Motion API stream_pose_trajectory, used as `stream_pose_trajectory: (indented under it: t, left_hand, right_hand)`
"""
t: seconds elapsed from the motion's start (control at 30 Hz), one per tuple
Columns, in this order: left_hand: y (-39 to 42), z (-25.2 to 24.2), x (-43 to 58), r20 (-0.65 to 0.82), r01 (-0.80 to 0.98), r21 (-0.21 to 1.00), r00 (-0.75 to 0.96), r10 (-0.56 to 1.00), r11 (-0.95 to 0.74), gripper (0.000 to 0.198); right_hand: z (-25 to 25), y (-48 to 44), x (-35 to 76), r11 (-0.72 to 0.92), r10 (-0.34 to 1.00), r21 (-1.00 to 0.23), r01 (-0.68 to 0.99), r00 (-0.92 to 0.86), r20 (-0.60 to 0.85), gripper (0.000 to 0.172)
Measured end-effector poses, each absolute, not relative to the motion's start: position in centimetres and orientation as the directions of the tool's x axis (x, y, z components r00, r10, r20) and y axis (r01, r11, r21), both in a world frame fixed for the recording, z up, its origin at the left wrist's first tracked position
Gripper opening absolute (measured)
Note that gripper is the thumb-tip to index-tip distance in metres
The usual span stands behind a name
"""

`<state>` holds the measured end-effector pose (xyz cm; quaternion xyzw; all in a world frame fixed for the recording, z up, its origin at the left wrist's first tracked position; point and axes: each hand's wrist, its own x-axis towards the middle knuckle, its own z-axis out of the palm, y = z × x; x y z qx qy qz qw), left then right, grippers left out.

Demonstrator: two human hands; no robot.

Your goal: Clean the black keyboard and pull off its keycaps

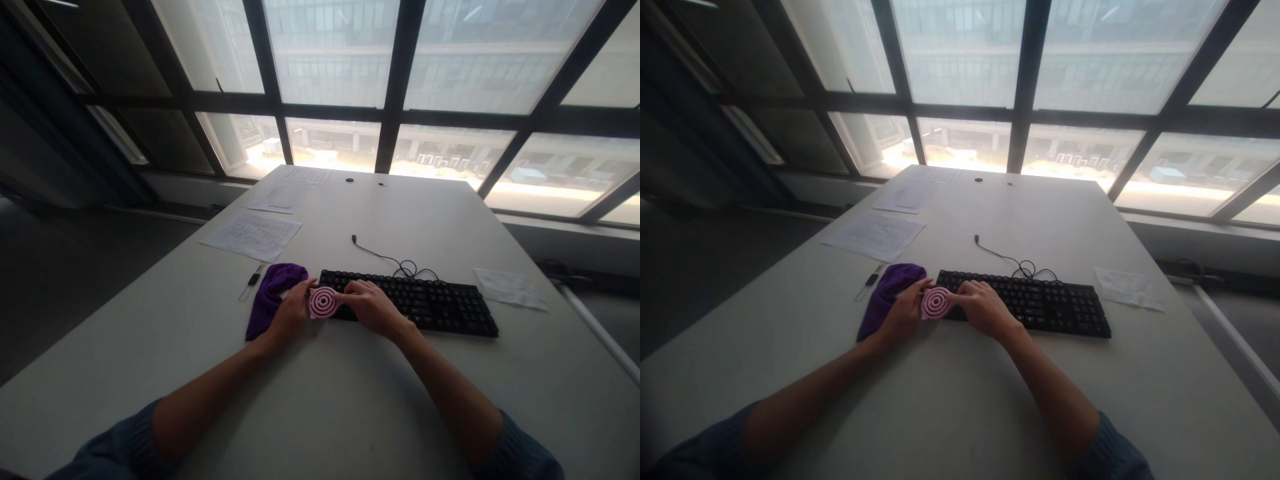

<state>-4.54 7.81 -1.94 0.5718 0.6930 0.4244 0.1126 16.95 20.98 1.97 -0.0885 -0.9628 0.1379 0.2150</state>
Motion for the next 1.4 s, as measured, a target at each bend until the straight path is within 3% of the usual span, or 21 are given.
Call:
stream_pose_trajectory:
  t: [0.2,0.4,0.77,0.93,1.07,1.4]
  left_hand:
    - [7.8,-1.8,-4.5,0.339,0.704,0.709,-0.313,0.887,-0.023,0.038]
    - [7.9,-1.6,-4.3,0.346,0.716,0.698,-0.297,0.890,-0.032,0.036]
    - [7.9,-1.8,-4.7,0.317,0.738,0.675,-0.269,0.909,-0.016,0.039]
    - [8.0,-2.0,-4.8,0.318,0.743,0.669,-0.263,0.911,-0.020,0.037]
    - [8.0,-1.9,-4.8,0.307,0.738,0.675,-0.266,0.914,-0.012,0.038]
    - [7.9,-1.2,-4.4,0.323,0.752,0.659,-0.267,0.908,-0.013,0.036]
  right_hand:
    - [2.5,21.6,17.4,0.939,0.233,-0.328,0.105,-0.896,0.378,0.042]
    - [3.1,23.0,18.5,0.906,0.262,-0.415,0.087,-0.885,0.386,0.032]
    - [2.5,24.0,18.5,0.903,0.334,-0.395,0.171,-0.858,0.390,0.020]
    - [2.8,23.9,19.0,0.876,0.416,-0.406,0.260,-0.832,0.366,0.032]
    - [2.4,23.3,18.4,0.887,0.422,-0.362,0.287,-0.822,0.382,0.023]
    - [1.5,23.6,18.4,0.872,0.471,-0.368,0.322,-0.758,0.451,0.021]
